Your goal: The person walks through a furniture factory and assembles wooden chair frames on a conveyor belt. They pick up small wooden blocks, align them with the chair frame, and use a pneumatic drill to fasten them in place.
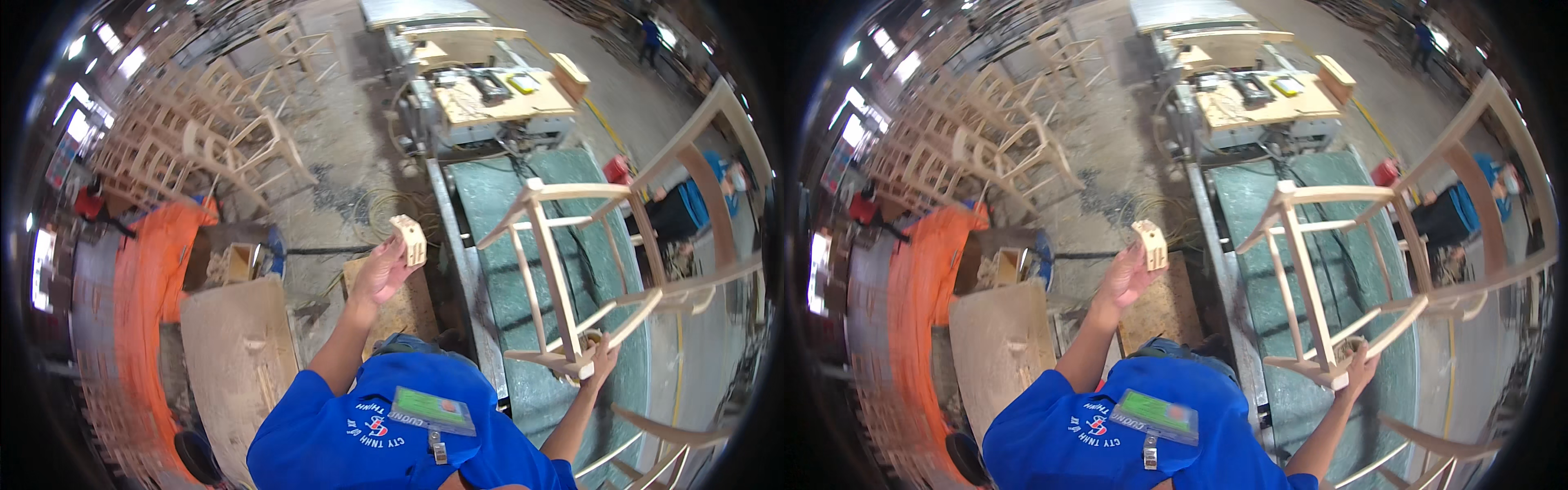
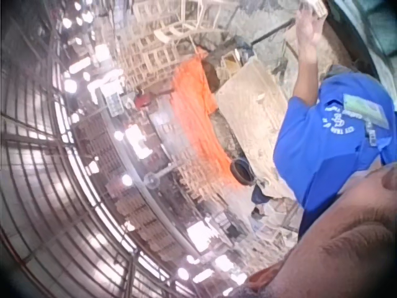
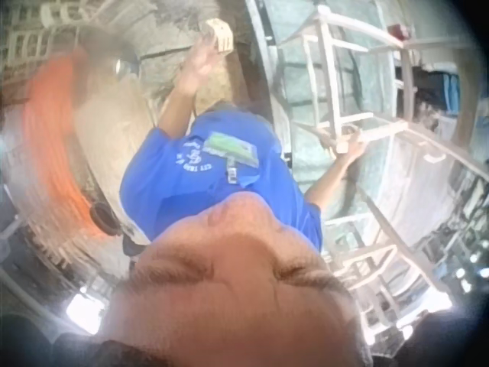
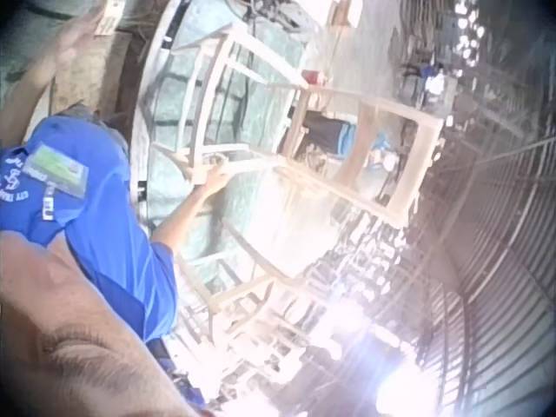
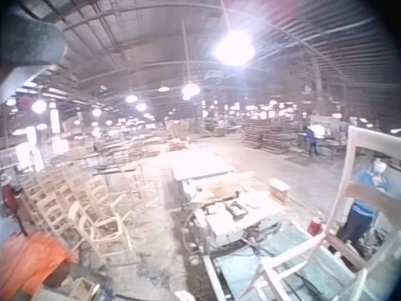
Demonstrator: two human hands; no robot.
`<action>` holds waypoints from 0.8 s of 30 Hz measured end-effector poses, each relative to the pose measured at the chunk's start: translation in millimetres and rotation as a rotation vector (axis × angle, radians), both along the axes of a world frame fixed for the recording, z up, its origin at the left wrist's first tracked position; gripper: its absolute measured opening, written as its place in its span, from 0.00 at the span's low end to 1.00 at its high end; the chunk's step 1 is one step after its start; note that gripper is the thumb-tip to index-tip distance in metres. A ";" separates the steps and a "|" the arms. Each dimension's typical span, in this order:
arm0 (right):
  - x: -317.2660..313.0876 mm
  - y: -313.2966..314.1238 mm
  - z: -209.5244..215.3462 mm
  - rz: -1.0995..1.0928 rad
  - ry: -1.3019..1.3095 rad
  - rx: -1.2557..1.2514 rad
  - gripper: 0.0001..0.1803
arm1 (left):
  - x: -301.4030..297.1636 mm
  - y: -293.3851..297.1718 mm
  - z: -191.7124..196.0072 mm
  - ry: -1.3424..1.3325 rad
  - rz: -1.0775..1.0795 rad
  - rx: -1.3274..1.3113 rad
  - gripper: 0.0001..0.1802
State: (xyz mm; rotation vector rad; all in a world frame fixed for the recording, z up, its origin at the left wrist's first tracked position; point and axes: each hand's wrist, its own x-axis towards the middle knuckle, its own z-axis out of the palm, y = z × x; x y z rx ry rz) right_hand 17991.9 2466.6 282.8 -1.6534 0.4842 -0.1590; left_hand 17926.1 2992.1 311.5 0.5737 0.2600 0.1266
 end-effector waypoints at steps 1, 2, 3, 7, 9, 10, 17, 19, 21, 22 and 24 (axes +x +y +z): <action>2.6 2.8 -2.0 0.022 -0.065 -0.018 0.21 | -1.8 0.2 -0.5 0.025 -0.006 0.042 0.24; -0.1 4.1 -3.5 -0.001 -0.073 0.000 0.20 | -2.2 1.0 -0.7 0.049 -0.017 0.085 0.24; 0.3 0.2 -3.6 0.024 -0.094 0.032 0.20 | 3.6 -0.2 4.2 0.064 -0.031 0.139 0.25; -12.8 -51.6 -16.3 -0.018 -0.032 -0.183 0.18 | 42.5 -12.7 10.8 -0.077 -0.256 0.269 0.21; -22.3 -31.7 -19.2 -0.171 0.031 -0.053 0.20 | 59.3 -37.7 39.2 -0.085 -0.310 0.368 0.28; -23.4 -21.1 -11.9 -0.167 -0.109 0.099 0.22 | 61.3 -43.6 51.8 -0.038 -0.303 0.360 0.31; -178.4 19.5 -35.0 -0.980 -0.110 0.091 0.24 | 134.2 -203.0 100.2 -0.495 -1.195 0.434 0.36; -248.4 69.5 -60.4 -0.951 0.113 0.209 0.27 | 114.7 -239.2 93.4 -0.523 -1.445 0.459 0.36; -306.9 123.4 -81.3 -1.138 0.217 0.239 0.28 | 102.9 -293.5 88.5 -0.575 -1.744 0.466 0.36; -341.1 158.7 -86.4 -1.285 0.248 0.291 0.28 | 80.9 -328.1 83.5 -0.604 -1.913 0.460 0.35; -390.6 232.4 -97.4 -1.533 0.340 0.417 0.26 | 20.0 -365.7 79.6 -0.632 -2.050 0.538 0.33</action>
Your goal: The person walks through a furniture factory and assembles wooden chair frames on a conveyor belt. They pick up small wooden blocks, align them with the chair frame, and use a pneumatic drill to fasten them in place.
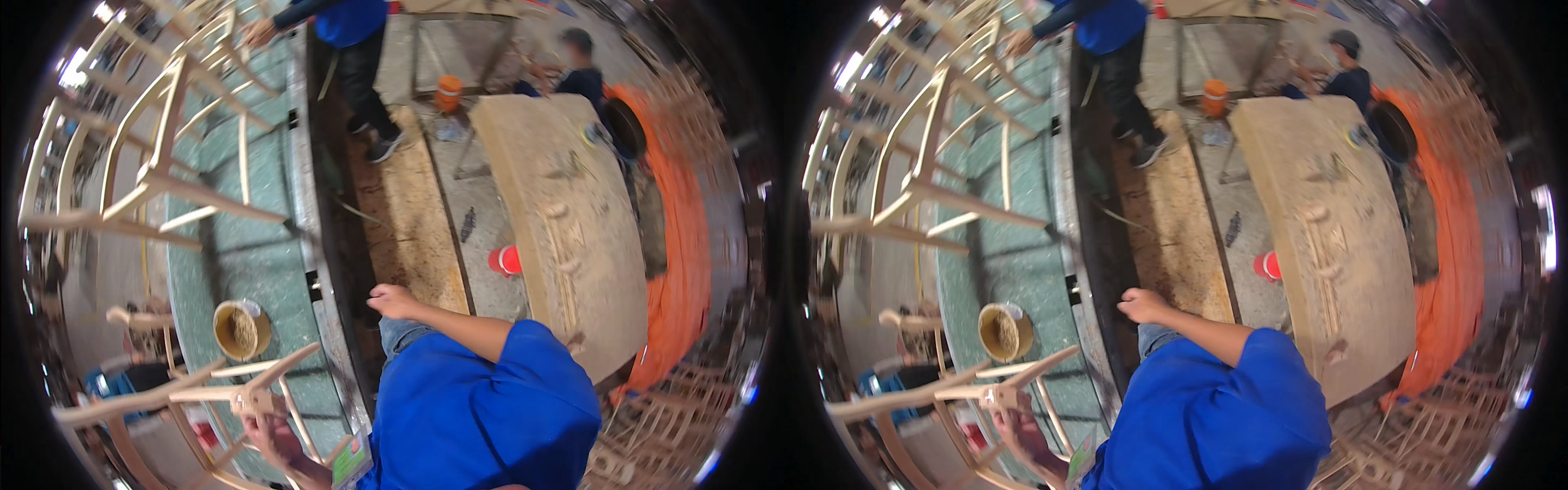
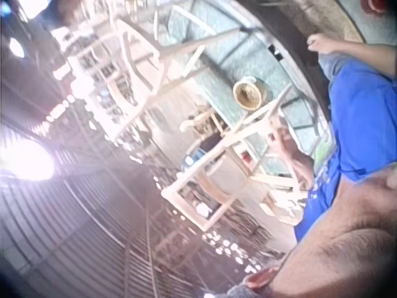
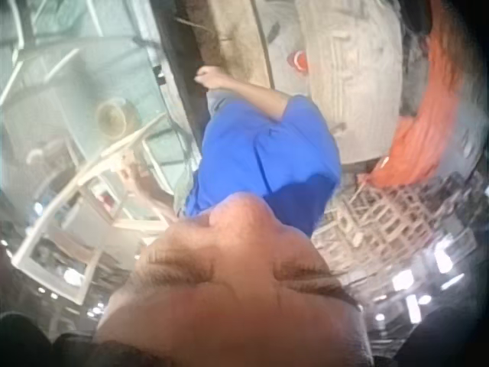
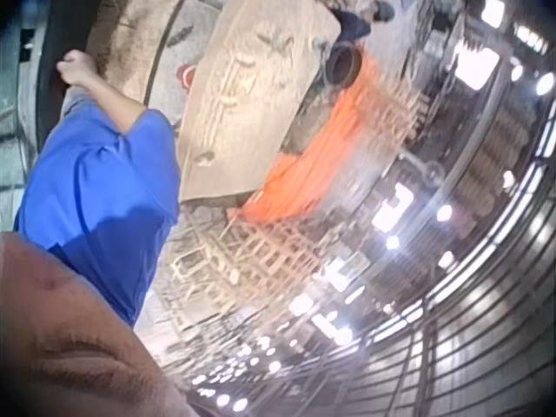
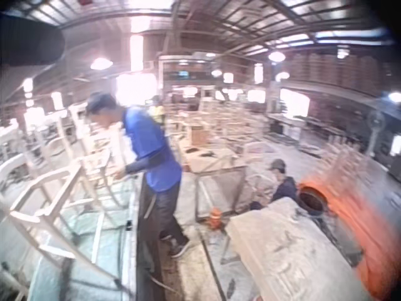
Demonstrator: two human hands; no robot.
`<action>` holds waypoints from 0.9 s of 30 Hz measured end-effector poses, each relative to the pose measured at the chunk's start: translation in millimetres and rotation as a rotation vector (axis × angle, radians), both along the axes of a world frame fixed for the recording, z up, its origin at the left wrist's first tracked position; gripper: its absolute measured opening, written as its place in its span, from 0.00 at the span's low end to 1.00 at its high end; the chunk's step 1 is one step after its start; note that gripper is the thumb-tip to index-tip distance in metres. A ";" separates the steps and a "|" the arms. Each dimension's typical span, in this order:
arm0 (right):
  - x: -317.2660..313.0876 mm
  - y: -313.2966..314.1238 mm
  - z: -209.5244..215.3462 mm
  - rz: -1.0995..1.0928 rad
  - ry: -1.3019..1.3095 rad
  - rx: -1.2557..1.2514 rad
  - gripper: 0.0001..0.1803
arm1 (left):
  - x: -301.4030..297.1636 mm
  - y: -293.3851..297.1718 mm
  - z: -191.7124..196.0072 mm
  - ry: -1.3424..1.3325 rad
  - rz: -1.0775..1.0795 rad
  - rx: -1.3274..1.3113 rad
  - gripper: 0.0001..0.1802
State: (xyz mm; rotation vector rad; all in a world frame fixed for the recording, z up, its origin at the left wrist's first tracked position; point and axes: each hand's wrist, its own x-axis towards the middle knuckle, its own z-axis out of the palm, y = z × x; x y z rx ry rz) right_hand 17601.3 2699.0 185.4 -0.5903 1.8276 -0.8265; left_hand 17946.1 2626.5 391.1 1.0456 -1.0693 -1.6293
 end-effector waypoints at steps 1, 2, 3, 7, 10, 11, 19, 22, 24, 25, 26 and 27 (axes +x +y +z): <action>-19.6 44.9 -23.5 -0.227 -0.128 -0.059 0.25 | -43.3 -5.6 4.6 -0.006 0.003 0.078 0.31; -35.3 86.1 -33.4 -0.324 -0.001 -0.023 0.23 | -70.8 -12.1 3.8 -0.012 -0.095 0.056 0.28; -51.9 125.7 -34.6 -0.348 0.070 0.020 0.21 | -93.9 -16.7 -1.2 -0.019 -0.192 0.037 0.26; -89.4 251.3 -25.4 -0.636 0.275 0.314 0.20 | -181.3 -1.1 -20.2 0.011 -0.389 0.126 0.24; -95.9 299.2 -26.2 -0.891 0.292 0.302 0.20 | -220.5 24.6 -32.1 0.021 -0.510 0.246 0.25; -97.5 309.9 -26.1 -0.969 0.304 0.240 0.17 | -228.6 29.9 -42.4 -0.021 -0.518 0.262 0.24; -179.7 409.7 -11.4 -1.281 0.751 0.177 0.11 | -319.0 46.9 -96.6 -0.126 -0.822 0.428 0.23; -239.3 440.3 -12.8 -1.240 0.988 0.165 0.08 | -388.5 74.6 -82.8 -0.130 -0.901 0.413 0.18; -263.2 450.6 -11.0 -1.164 1.039 0.164 0.08 | -423.8 88.9 -78.1 -0.114 -0.966 0.414 0.17; -271.3 453.2 -10.1 -1.161 1.002 0.152 0.08 | -436.7 91.7 -78.1 -0.102 -0.997 0.415 0.17; -273.4 454.7 -9.3 -1.159 0.966 0.140 0.09 | -446.1 92.9 -80.9 -0.113 -1.026 0.424 0.19; -269.1 457.2 -10.7 -1.116 0.971 0.159 0.09 | -453.7 95.6 -87.1 -0.122 -1.049 0.438 0.20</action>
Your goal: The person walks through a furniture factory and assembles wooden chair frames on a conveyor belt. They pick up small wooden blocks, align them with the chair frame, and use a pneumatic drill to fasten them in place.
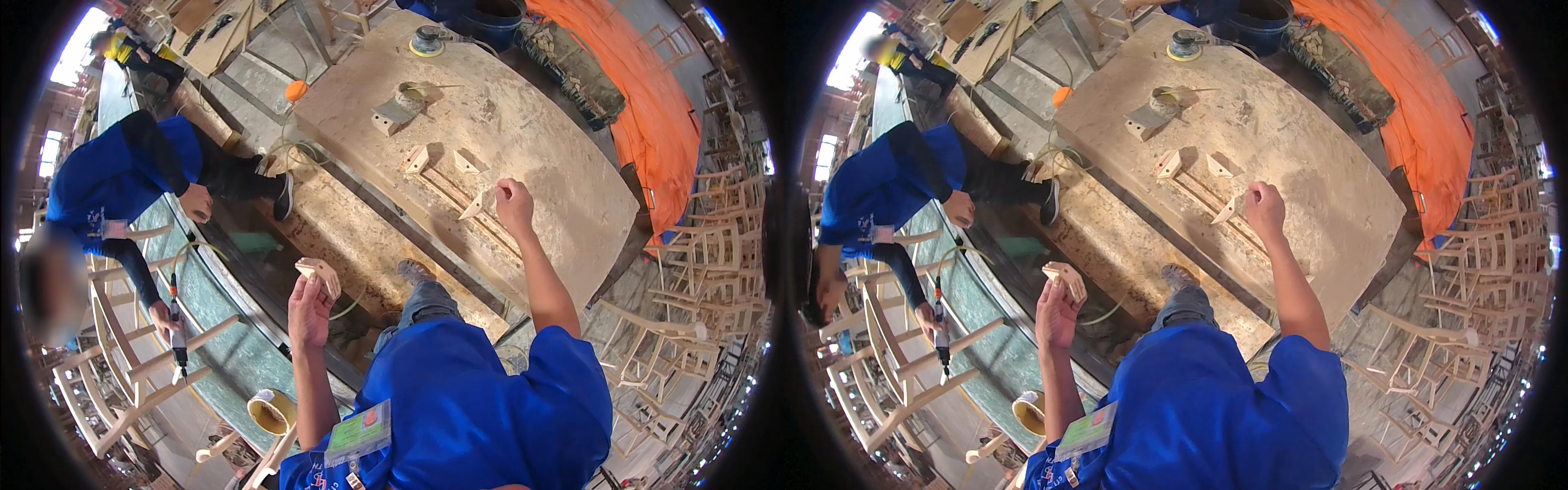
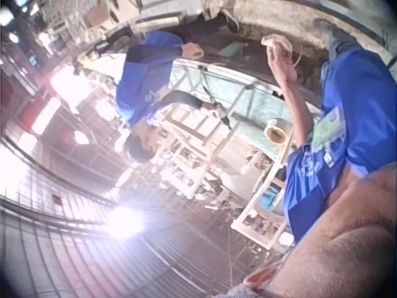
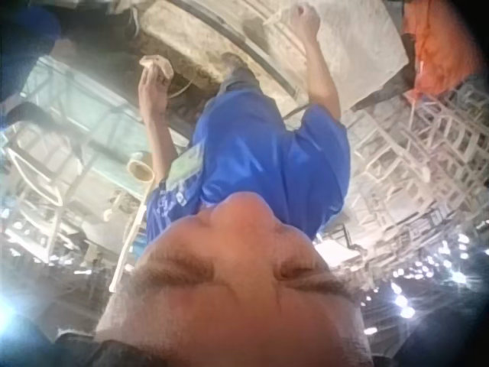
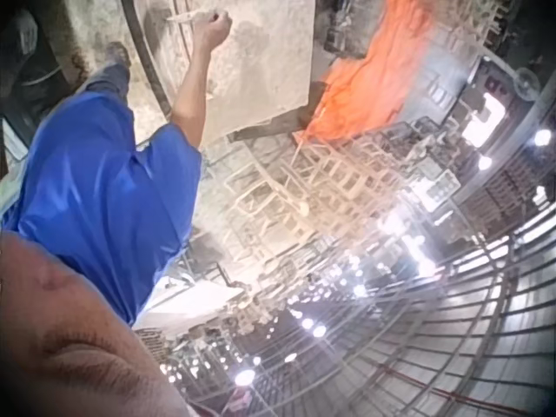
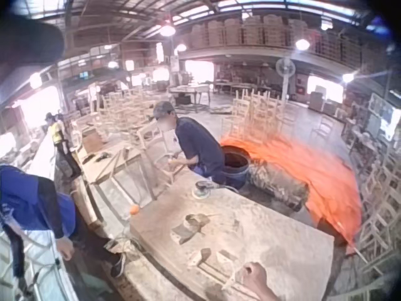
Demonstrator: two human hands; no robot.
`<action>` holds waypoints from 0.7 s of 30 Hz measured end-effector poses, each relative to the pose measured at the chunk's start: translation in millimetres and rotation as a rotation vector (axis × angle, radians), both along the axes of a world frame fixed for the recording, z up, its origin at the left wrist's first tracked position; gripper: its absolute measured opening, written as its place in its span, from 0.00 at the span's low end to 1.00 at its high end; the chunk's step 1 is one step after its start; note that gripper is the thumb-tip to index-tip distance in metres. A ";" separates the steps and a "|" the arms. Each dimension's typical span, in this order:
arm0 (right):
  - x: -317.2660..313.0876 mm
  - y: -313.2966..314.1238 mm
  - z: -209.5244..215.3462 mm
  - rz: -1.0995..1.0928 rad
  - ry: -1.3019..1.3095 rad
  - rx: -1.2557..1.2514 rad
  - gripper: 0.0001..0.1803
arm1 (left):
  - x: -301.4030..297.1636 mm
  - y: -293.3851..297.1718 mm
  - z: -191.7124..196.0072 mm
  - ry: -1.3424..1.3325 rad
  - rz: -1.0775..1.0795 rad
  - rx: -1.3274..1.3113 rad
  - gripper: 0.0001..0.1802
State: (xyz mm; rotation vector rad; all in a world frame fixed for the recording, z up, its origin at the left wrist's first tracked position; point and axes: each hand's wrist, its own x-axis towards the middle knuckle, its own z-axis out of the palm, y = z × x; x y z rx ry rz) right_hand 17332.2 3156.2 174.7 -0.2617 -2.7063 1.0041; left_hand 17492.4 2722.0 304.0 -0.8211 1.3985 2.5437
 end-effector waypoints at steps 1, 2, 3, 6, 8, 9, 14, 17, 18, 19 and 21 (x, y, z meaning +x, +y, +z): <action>8.1 0.0 -1.9 0.012 -0.028 -0.007 0.08 | -6.0 1.2 -5.4 -0.009 -0.025 0.010 0.22; 19.1 -1.4 -3.8 0.025 -0.055 -0.015 0.08 | -9.7 3.4 -11.1 -0.013 -0.033 0.018 0.19; 26.6 -3.3 -5.5 0.034 -0.073 -0.022 0.07 | -16.4 5.2 -14.8 -0.016 -0.050 0.025 0.18; 46.8 -11.6 -22.0 -0.328 -0.399 -0.575 0.09 | -24.2 11.7 -25.7 -0.053 -0.090 0.035 0.15; 48.1 -11.7 -33.4 -0.425 -0.548 -0.858 0.15 | -25.1 11.3 -30.6 -0.062 -0.106 0.066 0.15; 47.7 -17.4 -38.2 -0.467 -0.565 -0.871 0.16 | -27.7 12.6 -31.9 -0.069 -0.128 0.054 0.15; 28.9 -61.0 -41.4 -0.499 -0.640 -0.743 0.24 | -26.1 14.8 -41.6 -0.089 -0.126 0.102 0.15; 22.3 -69.5 -44.7 -0.456 -0.498 -0.610 0.23 | -40.6 20.0 -30.9 -0.075 -0.095 0.150 0.16; 20.3 -72.1 -45.1 -0.441 -0.464 -0.597 0.23 | -44.0 19.2 -30.5 -0.067 -0.102 0.149 0.17; 18.0 -74.2 -41.0 -0.428 -0.447 -0.618 0.22 | -46.1 18.2 -31.7 -0.054 -0.108 0.148 0.18; 17.7 -88.6 -31.7 -0.313 -0.393 -0.693 0.22 | -44.8 13.9 -34.7 -0.003 -0.120 0.157 0.19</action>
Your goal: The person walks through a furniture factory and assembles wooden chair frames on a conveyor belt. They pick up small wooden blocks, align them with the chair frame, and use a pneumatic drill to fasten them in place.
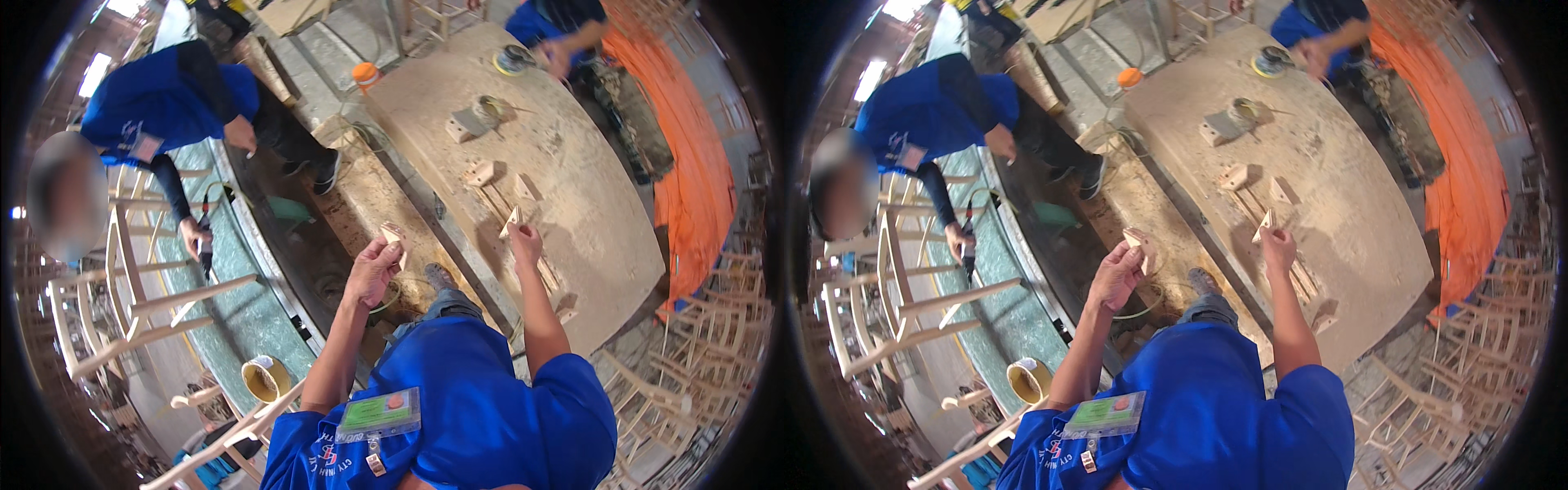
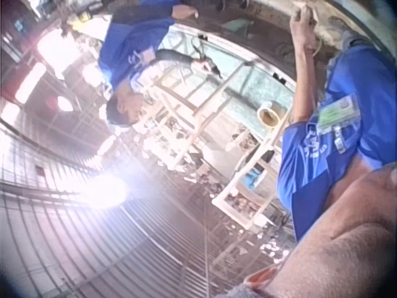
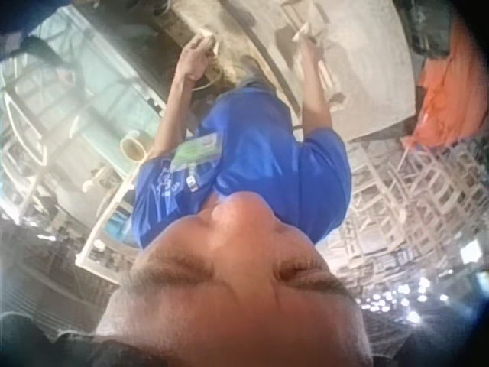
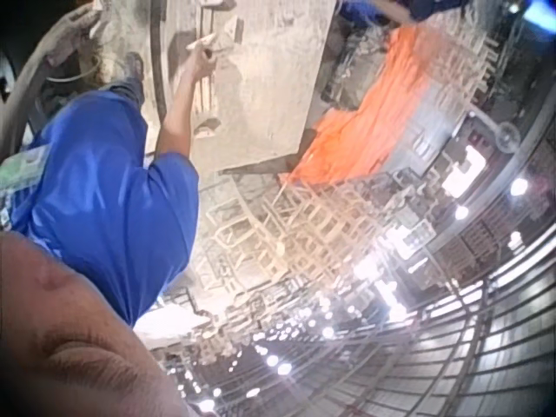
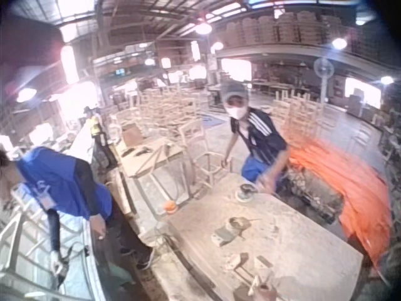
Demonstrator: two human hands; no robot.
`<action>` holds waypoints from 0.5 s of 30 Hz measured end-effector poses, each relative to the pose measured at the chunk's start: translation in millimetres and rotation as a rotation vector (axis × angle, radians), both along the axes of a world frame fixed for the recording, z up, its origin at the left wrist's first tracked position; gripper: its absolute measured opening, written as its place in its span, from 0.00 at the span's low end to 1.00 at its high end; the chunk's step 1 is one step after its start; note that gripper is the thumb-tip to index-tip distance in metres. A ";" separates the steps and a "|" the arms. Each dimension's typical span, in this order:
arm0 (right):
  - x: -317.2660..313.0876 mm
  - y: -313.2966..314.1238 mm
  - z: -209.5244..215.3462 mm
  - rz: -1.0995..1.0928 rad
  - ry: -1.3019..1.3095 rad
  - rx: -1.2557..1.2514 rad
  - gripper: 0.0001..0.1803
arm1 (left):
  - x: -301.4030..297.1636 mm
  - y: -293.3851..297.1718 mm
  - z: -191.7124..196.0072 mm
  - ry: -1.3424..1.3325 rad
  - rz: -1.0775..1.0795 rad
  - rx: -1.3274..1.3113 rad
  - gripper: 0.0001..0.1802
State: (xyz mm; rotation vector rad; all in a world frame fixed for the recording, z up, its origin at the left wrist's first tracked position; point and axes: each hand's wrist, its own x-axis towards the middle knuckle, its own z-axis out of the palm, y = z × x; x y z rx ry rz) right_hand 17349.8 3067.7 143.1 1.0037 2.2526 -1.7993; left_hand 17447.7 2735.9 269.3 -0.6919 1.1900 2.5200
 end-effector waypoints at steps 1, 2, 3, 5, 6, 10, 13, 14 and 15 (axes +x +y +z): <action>5.5 -9.4 9.8 0.073 0.067 -0.073 0.22 | 2.9 -0.1 -0.2 0.021 -0.003 0.003 0.19; 10.7 -19.0 20.1 0.142 0.132 -0.147 0.23 | 4.5 -0.8 -0.3 0.041 0.023 0.020 0.19; 15.8 -32.0 36.0 0.260 0.204 -0.198 0.22 | 6.0 -0.2 0.5 0.063 0.046 0.042 0.20; 24.6 -60.3 80.2 0.500 0.209 -0.317 0.20 | 9.0 -1.8 -0.5 0.112 0.055 0.051 0.22; 28.9 -75.4 100.9 0.609 0.252 -0.328 0.20 | 8.0 -1.4 0.5 0.126 0.052 0.030 0.22; 36.5 -120.0 153.1 0.731 0.154 -0.537 0.19 | 8.9 -2.9 9.7 0.165 0.053 -0.032 0.24; 43.2 -132.2 157.5 0.769 0.149 -0.591 0.21 | 14.8 -5.8 13.0 0.146 0.087 -0.063 0.24; 45.3 -134.8 158.7 0.776 0.173 -0.588 0.21 | 17.6 -7.0 13.4 0.132 0.106 -0.075 0.24; 46.5 -135.0 155.4 0.776 0.197 -0.579 0.21 | 18.2 -5.0 17.8 0.141 0.139 -0.071 0.25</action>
